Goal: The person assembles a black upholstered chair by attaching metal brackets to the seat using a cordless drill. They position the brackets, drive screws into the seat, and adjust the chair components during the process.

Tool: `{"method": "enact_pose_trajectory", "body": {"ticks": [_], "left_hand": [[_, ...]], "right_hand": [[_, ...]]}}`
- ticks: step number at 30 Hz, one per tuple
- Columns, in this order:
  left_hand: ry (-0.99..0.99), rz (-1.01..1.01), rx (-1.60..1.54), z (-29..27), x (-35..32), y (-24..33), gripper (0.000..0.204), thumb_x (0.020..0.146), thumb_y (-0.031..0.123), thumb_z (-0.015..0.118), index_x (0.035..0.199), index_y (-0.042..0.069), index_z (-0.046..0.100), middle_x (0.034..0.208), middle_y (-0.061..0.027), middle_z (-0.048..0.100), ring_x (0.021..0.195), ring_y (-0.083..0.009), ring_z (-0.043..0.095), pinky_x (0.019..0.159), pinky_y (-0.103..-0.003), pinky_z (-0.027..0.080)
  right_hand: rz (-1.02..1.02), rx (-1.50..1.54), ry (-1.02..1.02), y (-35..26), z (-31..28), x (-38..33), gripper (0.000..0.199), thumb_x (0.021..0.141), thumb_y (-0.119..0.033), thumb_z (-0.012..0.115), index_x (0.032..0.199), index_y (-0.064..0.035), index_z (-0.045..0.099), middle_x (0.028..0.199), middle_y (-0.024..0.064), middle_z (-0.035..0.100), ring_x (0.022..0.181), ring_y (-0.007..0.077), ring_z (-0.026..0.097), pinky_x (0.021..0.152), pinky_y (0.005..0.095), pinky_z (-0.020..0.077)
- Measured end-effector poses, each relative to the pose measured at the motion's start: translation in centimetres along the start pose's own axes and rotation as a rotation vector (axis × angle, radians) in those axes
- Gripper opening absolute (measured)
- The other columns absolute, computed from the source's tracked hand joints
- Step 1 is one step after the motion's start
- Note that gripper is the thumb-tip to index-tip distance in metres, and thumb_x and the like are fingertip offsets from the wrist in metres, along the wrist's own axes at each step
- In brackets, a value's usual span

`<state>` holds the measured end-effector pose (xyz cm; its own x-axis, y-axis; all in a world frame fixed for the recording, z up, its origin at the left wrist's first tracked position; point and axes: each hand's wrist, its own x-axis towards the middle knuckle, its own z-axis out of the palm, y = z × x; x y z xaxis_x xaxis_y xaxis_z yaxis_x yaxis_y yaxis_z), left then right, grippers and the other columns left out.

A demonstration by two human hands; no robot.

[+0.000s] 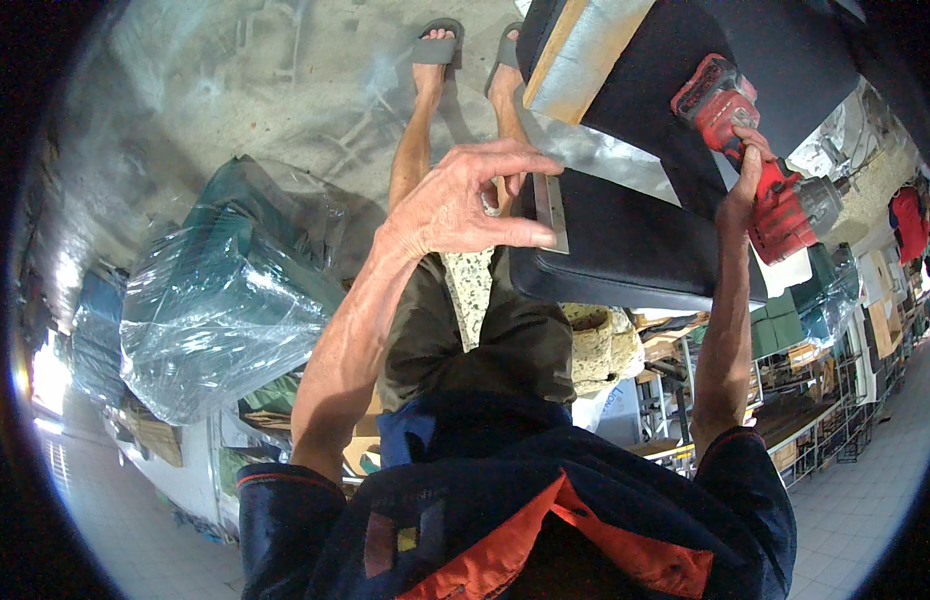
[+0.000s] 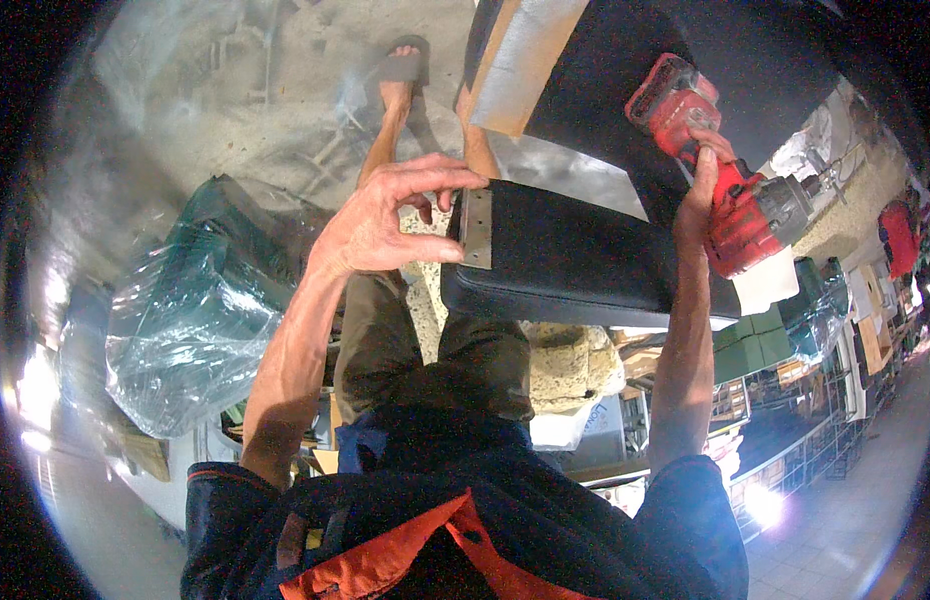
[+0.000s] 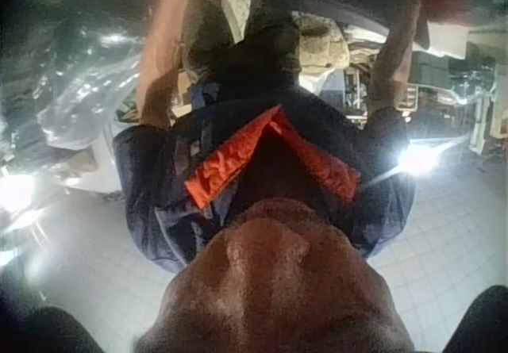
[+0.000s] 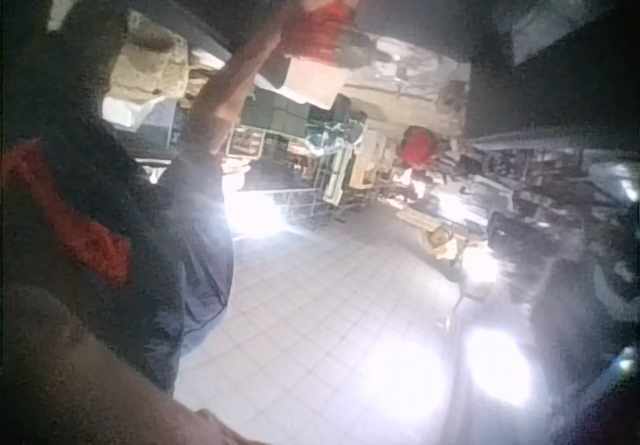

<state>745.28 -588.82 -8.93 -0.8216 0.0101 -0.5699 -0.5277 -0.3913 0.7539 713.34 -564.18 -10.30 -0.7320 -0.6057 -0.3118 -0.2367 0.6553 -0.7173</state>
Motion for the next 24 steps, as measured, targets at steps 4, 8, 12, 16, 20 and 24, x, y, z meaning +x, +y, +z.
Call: {"method": "enact_pose_trajectory", "body": {"ticks": [4, 8, 12, 16, 20, 24], "left_hand": [[0.018, -0.001, 0.053, 0.2, 0.0, 0.6, 0.075, 0.065, 0.022, 0.094, 0.134, 0.009, 0.069, 0.122, -0.0061, 0.066, 0.091, -0.0163, 0.061, 0.078, -0.031, 0.053], [0.001, -0.037, 0.068, 0.3, -0.1, 0.8, 0.078, 0.066, 0.022, 0.093, 0.138, 0.010, 0.067, 0.130, -0.0082, 0.066, 0.093, -0.0167, 0.062, 0.079, -0.032, 0.055], [0.000, -0.018, 0.016, 0.4, -0.3, 0.9, 0.080, 0.066, 0.023, 0.092, 0.140, 0.010, 0.066, 0.138, -0.0109, 0.062, 0.096, -0.0199, 0.063, 0.083, -0.035, 0.056], [0.010, 0.007, 0.128, 0.5, -0.7, 0.7, 0.082, 0.067, 0.026, 0.093, 0.142, 0.012, 0.065, 0.142, -0.0126, 0.061, 0.103, -0.0233, 0.064, 0.089, -0.038, 0.057], [0.009, 0.026, 0.084, 0.5, -0.8, 0.9, 0.088, 0.064, 0.020, 0.095, 0.145, 0.013, 0.062, 0.145, -0.0125, 0.059, 0.103, -0.0209, 0.065, 0.092, -0.037, 0.058], [0.018, -0.056, -0.006, 0.9, -1.0, 1.4, 0.083, 0.067, 0.021, 0.095, 0.144, 0.014, 0.063, 0.144, -0.0156, 0.059, 0.099, -0.0186, 0.067, 0.086, -0.035, 0.058]], "right_hand": [[0.063, 0.068, 0.009, 0.6, 0.0, -0.1, 0.030, 0.109, -0.022, 0.043, 0.117, -0.0041, 0.065, 0.126, 0.0068, 0.064, 0.119, 0.0189, 0.058, 0.103, 0.0362, 0.0461], [0.045, 0.082, 0.035, 1.0, 0.3, -0.2, 0.028, 0.108, -0.020, 0.044, 0.117, -0.0040, 0.065, 0.125, 0.0072, 0.064, 0.119, 0.0189, 0.059, 0.103, 0.0371, 0.0472], [0.010, 0.067, 0.061, -0.1, 0.1, -0.1, 0.027, 0.108, -0.020, 0.046, 0.114, -0.0037, 0.067, 0.119, 0.0075, 0.066, 0.115, 0.0187, 0.060, 0.103, 0.0367, 0.0472], [0.234, -0.205, 0.027, -2.7, -0.5, 0.1, 0.029, 0.105, -0.033, 0.058, 0.111, -0.0059, 0.066, 0.113, 0.0073, 0.067, 0.111, 0.0229, 0.061, 0.098, 0.0358, 0.0483], [0.074, 0.076, 0.070, -4.4, -0.6, 0.3, 0.007, 0.095, -0.001, 0.067, 0.100, -0.0047, 0.063, 0.098, 0.0036, 0.067, 0.099, 0.0178, 0.065, 0.090, 0.0309, 0.0493], [-0.149, 0.100, 0.171, -4.0, -0.3, 0.3, 0.010, 0.092, 0.005, 0.066, 0.093, -0.0043, 0.062, 0.097, 0.0071, 0.068, 0.096, 0.0183, 0.065, 0.089, 0.0334, 0.0501]]}}
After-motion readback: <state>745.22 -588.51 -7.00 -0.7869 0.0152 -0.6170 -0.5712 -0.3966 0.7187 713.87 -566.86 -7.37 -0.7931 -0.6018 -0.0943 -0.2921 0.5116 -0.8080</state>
